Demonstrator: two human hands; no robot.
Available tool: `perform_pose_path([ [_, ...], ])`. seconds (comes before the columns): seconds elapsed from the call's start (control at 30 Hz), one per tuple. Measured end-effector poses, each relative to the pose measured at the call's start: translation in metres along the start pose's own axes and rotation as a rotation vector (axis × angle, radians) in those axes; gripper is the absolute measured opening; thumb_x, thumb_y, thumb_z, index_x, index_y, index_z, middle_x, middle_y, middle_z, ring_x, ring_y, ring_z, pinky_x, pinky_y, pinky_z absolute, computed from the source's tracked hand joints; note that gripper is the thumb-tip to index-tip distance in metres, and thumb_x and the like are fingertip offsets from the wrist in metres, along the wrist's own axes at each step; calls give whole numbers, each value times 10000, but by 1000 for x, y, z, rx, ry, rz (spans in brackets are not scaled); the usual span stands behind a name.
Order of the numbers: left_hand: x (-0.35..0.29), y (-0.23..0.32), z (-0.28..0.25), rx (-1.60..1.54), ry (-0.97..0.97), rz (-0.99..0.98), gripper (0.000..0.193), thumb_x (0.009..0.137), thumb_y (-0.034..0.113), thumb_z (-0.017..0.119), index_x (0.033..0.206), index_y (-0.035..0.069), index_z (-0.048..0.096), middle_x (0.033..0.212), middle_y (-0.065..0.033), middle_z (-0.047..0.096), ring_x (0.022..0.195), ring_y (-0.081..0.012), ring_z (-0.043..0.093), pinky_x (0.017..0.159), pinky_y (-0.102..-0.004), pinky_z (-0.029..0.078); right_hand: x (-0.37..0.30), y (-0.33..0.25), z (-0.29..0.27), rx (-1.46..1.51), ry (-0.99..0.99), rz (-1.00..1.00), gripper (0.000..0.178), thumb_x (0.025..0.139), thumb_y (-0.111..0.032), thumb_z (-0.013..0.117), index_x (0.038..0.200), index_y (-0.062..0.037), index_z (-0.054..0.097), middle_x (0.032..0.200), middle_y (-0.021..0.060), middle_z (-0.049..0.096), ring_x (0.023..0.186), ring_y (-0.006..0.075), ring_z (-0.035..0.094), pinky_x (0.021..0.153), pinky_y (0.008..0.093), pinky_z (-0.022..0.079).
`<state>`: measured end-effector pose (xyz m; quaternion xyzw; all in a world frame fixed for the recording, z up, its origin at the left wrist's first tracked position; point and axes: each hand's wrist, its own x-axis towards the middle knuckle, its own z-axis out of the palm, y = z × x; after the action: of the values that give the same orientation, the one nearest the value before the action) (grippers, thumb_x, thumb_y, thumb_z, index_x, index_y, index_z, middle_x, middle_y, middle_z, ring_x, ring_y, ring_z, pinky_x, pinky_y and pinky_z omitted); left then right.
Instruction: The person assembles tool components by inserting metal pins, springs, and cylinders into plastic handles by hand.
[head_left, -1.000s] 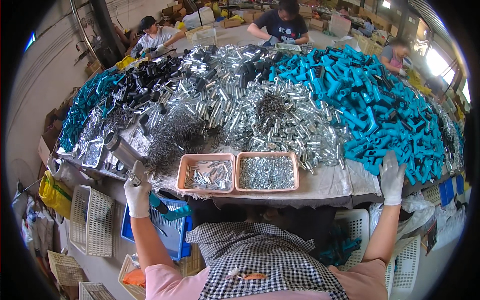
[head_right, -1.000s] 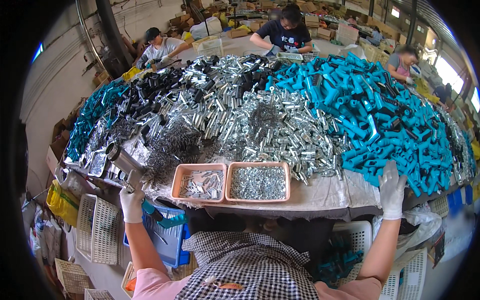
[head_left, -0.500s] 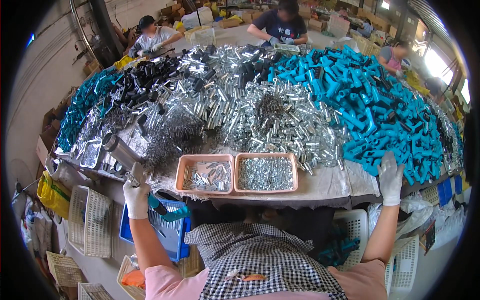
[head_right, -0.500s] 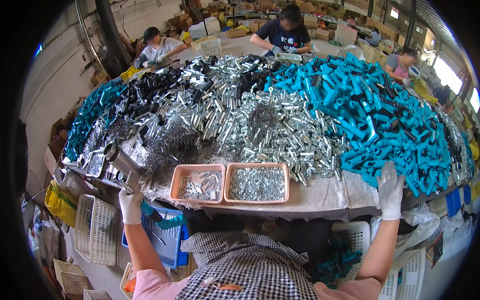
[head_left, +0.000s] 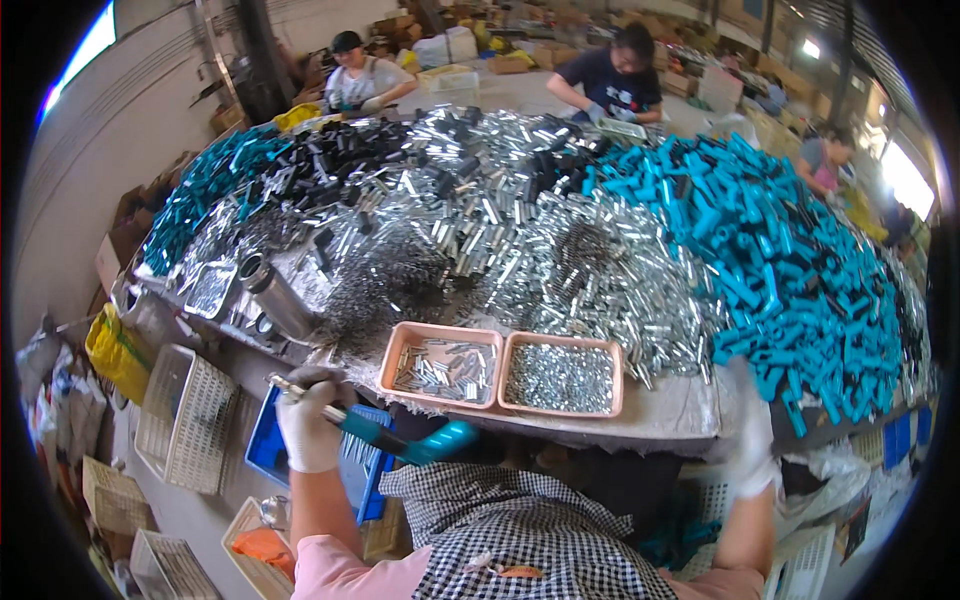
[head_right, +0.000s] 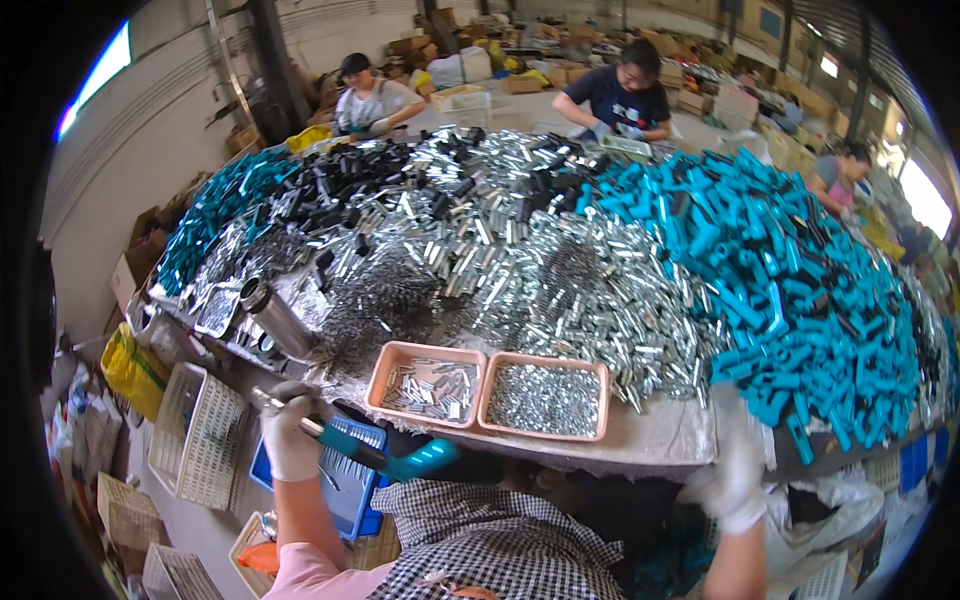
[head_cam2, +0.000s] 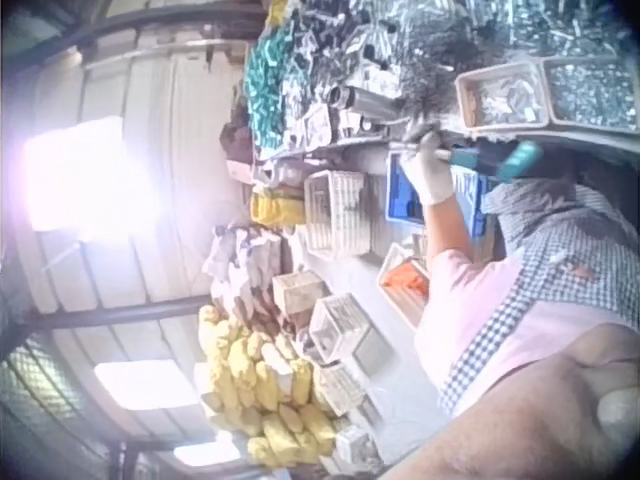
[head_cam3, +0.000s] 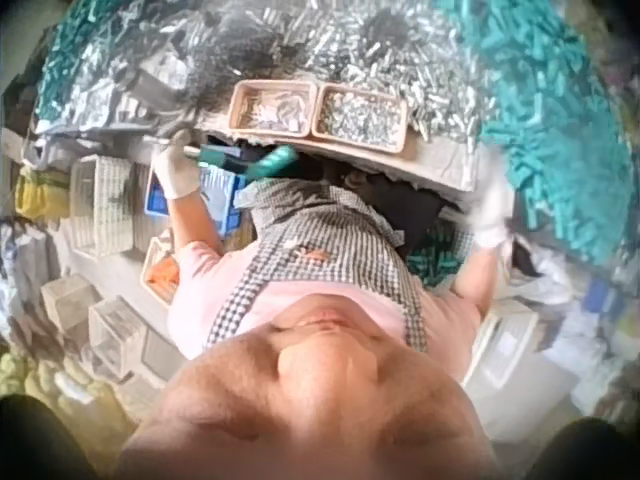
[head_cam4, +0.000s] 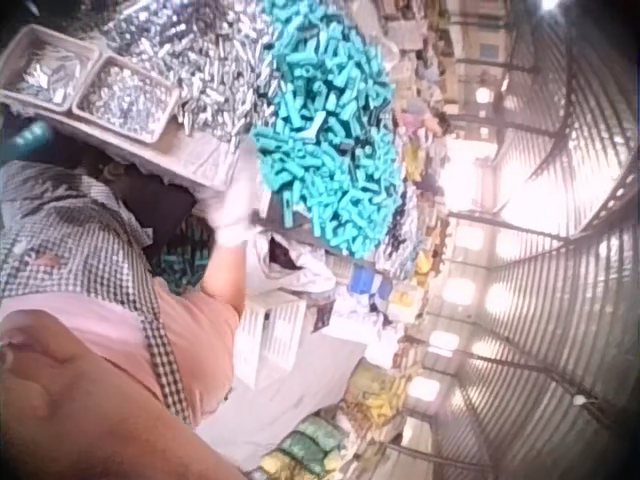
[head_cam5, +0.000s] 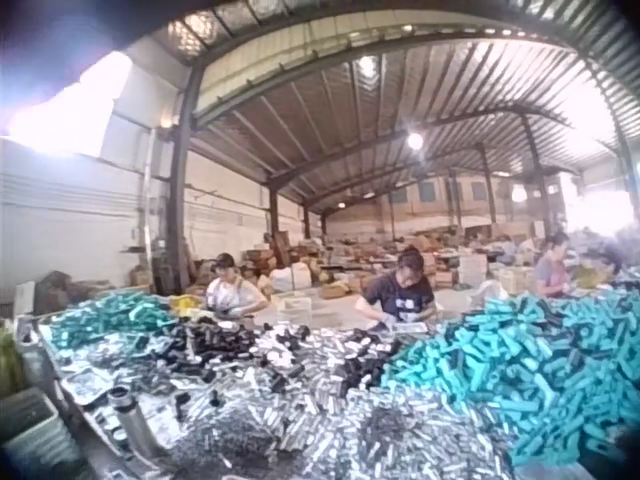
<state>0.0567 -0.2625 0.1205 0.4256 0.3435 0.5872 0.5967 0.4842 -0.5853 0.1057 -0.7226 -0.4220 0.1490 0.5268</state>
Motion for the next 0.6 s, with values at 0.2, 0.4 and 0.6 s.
perform_pose_path([
  [0.2,-42,-88,28,-424,121,-706,292,1030,405,506,936,130,531,713,-24,515,624,-191,537,821,-521,531,-18,-57,133,-627,-706,-873,696,764,-486,711,1326,-101,568,1255,139,601,1205,359,540,1039,564,400],
  [0.4,-85,-210,28,-546,353,-1144,235,1023,400,518,991,167,514,669,-5,449,546,-169,457,910,-577,509,-9,-18,133,-570,-1034,-438,639,762,-302,730,1336,-81,554,806,146,688,709,321,685,625,410,540],
  [0.6,-101,-378,68,-348,97,-1347,226,1027,258,446,1070,134,629,985,-68,634,884,-233,561,954,-404,473,-46,46,130,69,-844,442,791,800,-114,763,1478,15,376,1094,114,701,912,187,696,828,333,562],
])
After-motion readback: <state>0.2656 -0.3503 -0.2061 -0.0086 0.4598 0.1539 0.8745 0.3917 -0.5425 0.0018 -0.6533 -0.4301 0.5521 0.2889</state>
